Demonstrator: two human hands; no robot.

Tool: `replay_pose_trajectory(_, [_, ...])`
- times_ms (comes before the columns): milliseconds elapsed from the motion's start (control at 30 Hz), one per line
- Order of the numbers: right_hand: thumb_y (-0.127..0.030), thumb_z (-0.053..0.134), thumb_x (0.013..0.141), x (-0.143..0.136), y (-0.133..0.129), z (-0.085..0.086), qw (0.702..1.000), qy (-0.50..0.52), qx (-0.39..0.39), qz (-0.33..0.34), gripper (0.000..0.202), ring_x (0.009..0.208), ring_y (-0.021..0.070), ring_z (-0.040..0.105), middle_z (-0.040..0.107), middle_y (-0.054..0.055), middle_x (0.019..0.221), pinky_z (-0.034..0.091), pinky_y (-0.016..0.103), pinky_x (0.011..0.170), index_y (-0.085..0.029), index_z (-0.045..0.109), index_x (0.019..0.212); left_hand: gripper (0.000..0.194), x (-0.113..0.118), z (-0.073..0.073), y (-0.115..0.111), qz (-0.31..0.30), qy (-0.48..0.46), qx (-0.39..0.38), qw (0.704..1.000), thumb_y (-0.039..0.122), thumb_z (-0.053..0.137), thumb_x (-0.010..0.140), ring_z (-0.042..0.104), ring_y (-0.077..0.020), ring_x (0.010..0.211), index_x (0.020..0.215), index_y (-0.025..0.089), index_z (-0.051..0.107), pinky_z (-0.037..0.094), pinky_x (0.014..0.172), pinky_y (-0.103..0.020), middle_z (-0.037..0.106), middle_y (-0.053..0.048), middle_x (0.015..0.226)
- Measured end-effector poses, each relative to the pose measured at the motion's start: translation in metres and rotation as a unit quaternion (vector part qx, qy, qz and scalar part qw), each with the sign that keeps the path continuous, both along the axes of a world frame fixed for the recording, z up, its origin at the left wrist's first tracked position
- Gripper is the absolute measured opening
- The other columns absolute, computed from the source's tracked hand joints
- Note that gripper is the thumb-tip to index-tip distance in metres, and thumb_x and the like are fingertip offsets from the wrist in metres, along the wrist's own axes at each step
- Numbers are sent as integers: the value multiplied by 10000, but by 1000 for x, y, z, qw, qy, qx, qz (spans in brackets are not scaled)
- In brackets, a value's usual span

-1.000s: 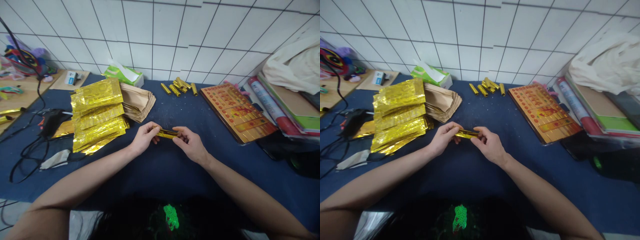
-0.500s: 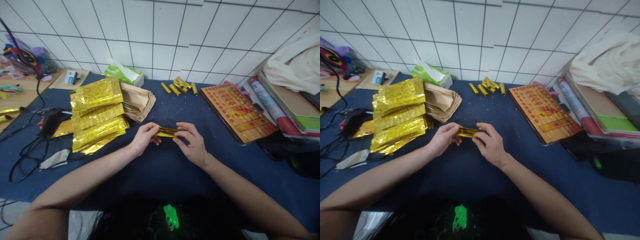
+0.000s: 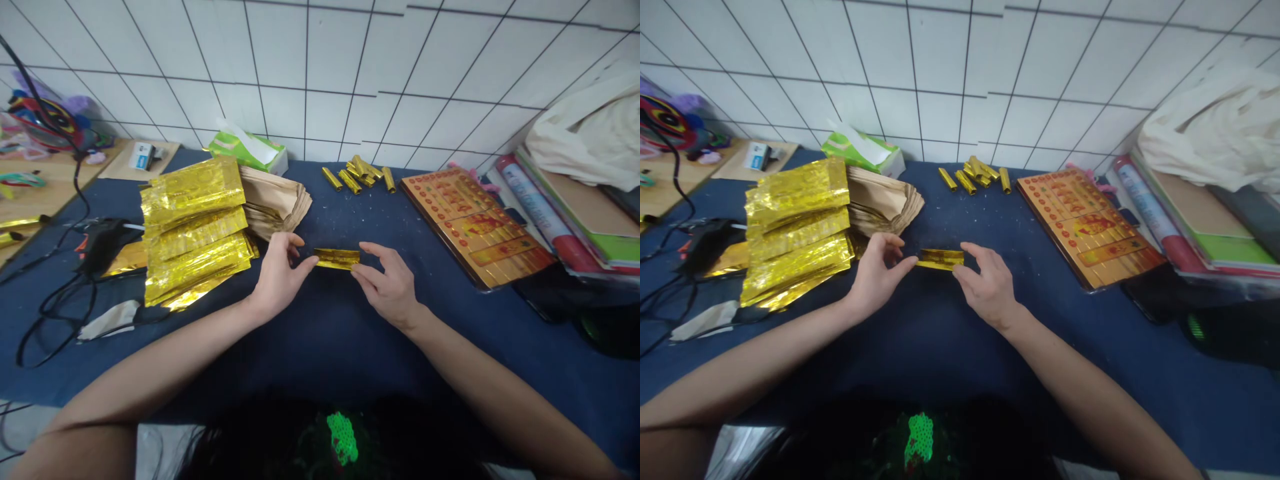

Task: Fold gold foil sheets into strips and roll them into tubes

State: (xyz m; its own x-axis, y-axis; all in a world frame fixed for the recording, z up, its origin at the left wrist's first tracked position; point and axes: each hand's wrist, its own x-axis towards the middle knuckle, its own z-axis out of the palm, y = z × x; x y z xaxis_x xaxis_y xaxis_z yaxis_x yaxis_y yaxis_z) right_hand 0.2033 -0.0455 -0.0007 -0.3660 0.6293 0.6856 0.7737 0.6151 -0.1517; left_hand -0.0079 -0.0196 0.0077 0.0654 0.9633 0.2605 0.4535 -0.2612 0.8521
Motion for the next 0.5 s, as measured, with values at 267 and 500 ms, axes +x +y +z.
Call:
replay_pose_trajectory(267, [-200,536,815,0,-4,0,994,-63,-82,24,131,856,209,556,602,109,950,481,365,729,-172,660,786,137,-2,0,-3,-220,370,155,889,184,474,848,502,-179,783,882,160,605,446,718,-307,576,-57,819])
replay_pose_trajectory(500, [-287,520,827,-4,-6,2,971,53,-234,-3,210,694,153,604,629,33,803,498,291,622,-191,590,1000,247,-2,-1,1,-183,387,191,883,108,428,835,468,-187,823,903,203,645,417,707,-305,533,-69,898])
